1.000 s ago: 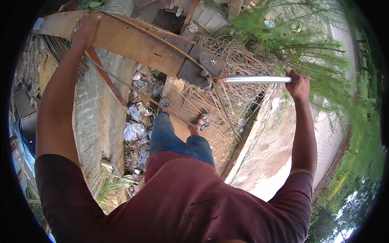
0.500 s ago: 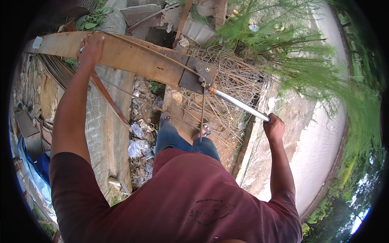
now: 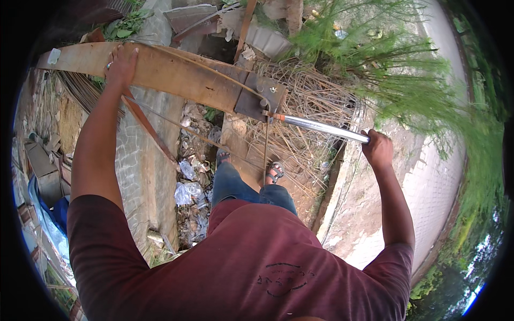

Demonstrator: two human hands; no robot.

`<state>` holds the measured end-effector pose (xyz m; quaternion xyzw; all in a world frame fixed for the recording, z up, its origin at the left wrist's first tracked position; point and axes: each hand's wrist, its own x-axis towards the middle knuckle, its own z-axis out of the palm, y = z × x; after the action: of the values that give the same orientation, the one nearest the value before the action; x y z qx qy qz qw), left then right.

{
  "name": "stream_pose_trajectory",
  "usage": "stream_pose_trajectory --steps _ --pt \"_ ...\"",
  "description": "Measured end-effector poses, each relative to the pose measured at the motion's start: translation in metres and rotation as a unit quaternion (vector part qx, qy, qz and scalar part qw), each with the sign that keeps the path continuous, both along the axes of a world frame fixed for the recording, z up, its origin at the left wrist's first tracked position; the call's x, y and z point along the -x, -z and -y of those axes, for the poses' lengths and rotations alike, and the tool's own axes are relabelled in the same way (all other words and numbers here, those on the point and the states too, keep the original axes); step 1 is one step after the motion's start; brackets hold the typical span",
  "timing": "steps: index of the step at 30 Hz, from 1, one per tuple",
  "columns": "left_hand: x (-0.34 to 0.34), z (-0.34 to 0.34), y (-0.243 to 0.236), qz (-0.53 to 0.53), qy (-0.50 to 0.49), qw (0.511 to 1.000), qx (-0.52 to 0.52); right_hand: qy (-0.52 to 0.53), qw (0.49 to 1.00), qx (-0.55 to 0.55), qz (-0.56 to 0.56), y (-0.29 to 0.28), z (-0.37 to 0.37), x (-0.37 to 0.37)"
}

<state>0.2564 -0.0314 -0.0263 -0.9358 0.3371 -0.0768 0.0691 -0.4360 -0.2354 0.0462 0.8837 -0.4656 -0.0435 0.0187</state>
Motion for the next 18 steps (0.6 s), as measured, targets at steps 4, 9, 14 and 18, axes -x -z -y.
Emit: stream_pose_trajectory --steps 4,9,14,18 --pt "-0.002 0.001 0.002 0.005 0.002 1.000 0.004 -0.014 0.999 0.025 0.027 0.013 0.002 0.006" --pt "-0.018 -0.004 0.014 0.019 0.026 0.999 -0.009 -0.012 1.000 -0.003 0.014 0.014 0.003 0.005" --pt "-0.019 -0.006 0.015 0.023 0.040 0.999 0.018 0.061 0.996 -0.057 0.025 0.046 -0.048 0.021" --pt "-0.024 -0.008 0.016 0.018 0.060 0.997 0.038 0.074 0.995 -0.051 0.048 0.058 -0.050 0.021"
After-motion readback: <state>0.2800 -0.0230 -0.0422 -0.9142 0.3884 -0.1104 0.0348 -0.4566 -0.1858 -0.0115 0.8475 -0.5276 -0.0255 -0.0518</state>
